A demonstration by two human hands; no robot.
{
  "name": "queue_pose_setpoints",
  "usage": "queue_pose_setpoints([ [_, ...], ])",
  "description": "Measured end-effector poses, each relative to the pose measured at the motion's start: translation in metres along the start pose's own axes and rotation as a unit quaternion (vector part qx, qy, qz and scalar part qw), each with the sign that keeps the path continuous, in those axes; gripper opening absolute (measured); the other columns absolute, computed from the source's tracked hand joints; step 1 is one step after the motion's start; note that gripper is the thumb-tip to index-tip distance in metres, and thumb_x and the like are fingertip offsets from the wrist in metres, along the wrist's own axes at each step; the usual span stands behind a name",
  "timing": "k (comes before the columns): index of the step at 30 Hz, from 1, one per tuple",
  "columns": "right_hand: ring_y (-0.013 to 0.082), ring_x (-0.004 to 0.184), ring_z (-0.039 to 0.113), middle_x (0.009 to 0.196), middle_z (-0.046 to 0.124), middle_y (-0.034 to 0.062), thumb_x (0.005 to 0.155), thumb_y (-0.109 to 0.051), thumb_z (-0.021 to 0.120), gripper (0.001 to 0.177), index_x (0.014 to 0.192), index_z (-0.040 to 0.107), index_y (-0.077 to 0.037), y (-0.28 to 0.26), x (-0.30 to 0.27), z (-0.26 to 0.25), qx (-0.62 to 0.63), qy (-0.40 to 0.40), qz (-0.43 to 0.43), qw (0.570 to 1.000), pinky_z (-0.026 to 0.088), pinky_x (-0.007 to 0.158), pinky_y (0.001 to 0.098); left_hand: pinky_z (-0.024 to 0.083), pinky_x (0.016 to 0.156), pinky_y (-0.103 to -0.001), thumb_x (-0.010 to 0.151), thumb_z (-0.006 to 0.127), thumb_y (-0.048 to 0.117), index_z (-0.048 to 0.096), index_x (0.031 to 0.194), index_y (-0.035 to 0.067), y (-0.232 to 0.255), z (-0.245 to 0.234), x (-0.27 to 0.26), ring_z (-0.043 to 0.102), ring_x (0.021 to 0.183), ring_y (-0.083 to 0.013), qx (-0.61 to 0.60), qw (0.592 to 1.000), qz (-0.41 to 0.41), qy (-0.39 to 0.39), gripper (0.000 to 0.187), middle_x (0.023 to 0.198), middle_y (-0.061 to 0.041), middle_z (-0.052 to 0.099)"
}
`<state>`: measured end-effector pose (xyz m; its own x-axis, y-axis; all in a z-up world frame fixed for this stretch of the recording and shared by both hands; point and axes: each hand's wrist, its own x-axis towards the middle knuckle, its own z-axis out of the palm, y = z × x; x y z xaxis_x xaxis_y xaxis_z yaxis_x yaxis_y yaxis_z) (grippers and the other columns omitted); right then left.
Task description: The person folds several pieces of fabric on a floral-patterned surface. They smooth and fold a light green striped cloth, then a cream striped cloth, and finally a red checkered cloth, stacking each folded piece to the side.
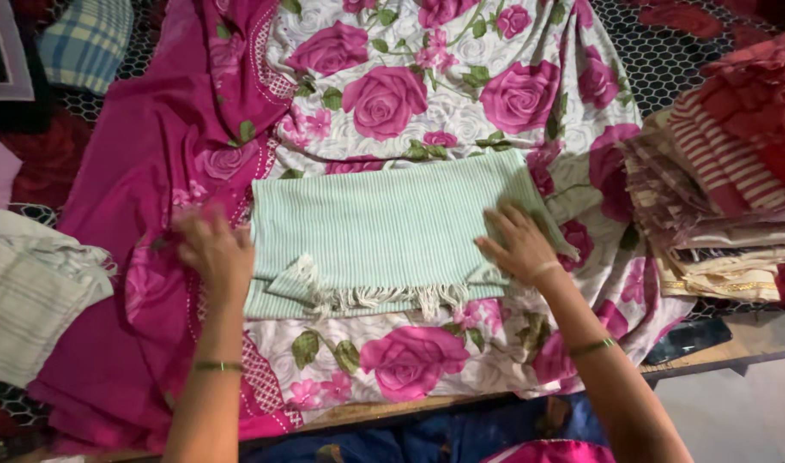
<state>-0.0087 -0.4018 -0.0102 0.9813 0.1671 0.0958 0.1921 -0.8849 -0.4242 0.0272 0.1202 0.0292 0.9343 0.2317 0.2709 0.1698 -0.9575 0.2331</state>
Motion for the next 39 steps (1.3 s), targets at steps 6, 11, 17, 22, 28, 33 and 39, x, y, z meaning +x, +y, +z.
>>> queue_pose_setpoints([
  [6, 0.0305, 0.118, 0.063, 0.117, 0.069, 0.0108, 0.081, -0.061, 0.072, 0.053, 0.107, 0.072, -0.014, -0.031, -0.055, -0.041, -0.101, -0.073, 0.07, 0.99, 0.051, 0.102, 0.0443, 0.047, 0.098, -0.054, 0.098, 0.061, 0.044, 0.068, 0.13, 0.017, 0.064, -0.014, -0.062, 0.067, 0.109, -0.0328, -0.081, 0.934, 0.311, -0.155, 0.042, 0.127, -0.014, 0.066],
  [11, 0.0293, 0.103, 0.071, 0.107, 0.076, 0.0087, 0.081, -0.056, 0.076, 0.046, 0.104, 0.077, -0.015, -0.033, -0.054, -0.09, -0.078, -0.214, 0.086, 0.97, 0.055, 0.093, 0.0417, 0.056, 0.08, -0.047, 0.09, 0.069, 0.053, 0.082, 0.081, 0.017, 0.039, -0.071, -0.072, 0.071, 0.083, -0.0302, 0.063, 0.938, 0.146, -0.309, 0.039, 0.085, -0.009, 0.078],
  [17, 0.0349, 0.11, 0.068, 0.121, 0.072, 0.0121, 0.092, -0.028, 0.069, 0.03, 0.117, 0.073, -0.012, -0.084, 0.031, -0.022, 0.1, 0.016, -0.086, 0.991, 0.053, 0.094, 0.0429, 0.053, 0.082, -0.048, 0.089, 0.069, 0.025, 0.074, 0.101, 0.011, 0.062, -0.046, -0.069, 0.069, 0.087, -0.0346, -0.135, 0.958, 0.245, -0.066, 0.02, 0.095, -0.012, 0.073],
  [22, 0.0274, 0.154, 0.034, 0.163, 0.041, 0.0094, 0.098, -0.035, 0.053, 0.059, 0.154, 0.046, -0.016, -0.15, 0.09, 0.093, -0.102, -0.007, -0.182, 0.978, 0.03, 0.117, 0.0518, 0.039, 0.113, -0.049, 0.098, 0.053, 0.021, 0.058, 0.144, 0.007, 0.157, 0.044, -0.045, 0.051, 0.139, -0.0333, -0.112, 0.952, 0.283, 0.02, 0.048, 0.147, -0.016, 0.057],
  [28, 0.027, 0.158, 0.012, 0.17, 0.018, 0.0083, 0.098, -0.067, 0.036, 0.079, 0.161, 0.026, -0.021, -0.091, 0.11, 0.07, -0.13, -0.092, 0.009, 0.987, 0.009, 0.123, 0.0551, 0.018, 0.12, -0.054, 0.102, 0.042, 0.044, 0.038, 0.158, 0.012, 0.139, 0.073, -0.011, 0.024, 0.153, -0.0329, -0.012, 0.976, 0.196, -0.089, 0.064, 0.165, -0.015, 0.03],
  [33, 0.0309, 0.156, 0.007, 0.171, 0.014, 0.0116, 0.096, -0.07, 0.038, 0.085, 0.163, 0.024, -0.02, -0.016, 0.103, 0.038, -0.102, 0.003, 0.085, 0.991, 0.005, 0.123, 0.0545, 0.014, 0.123, -0.057, 0.102, 0.042, 0.049, 0.035, 0.161, 0.017, 0.105, 0.067, 0.009, 0.02, 0.156, -0.0329, -0.008, 0.992, 0.087, -0.091, 0.068, 0.168, -0.014, 0.026],
  [39, 0.0265, 0.157, 0.01, 0.171, 0.017, 0.0081, 0.096, -0.072, 0.033, 0.086, 0.164, 0.022, -0.02, 0.011, 0.097, 0.046, -0.145, 0.026, 0.157, 0.976, 0.007, 0.123, 0.055, 0.012, 0.12, -0.058, 0.101, 0.039, 0.048, 0.033, 0.161, 0.01, 0.1, 0.076, 0.021, 0.016, 0.155, -0.0363, 0.001, 0.996, 0.059, -0.064, 0.071, 0.167, -0.019, 0.023],
])
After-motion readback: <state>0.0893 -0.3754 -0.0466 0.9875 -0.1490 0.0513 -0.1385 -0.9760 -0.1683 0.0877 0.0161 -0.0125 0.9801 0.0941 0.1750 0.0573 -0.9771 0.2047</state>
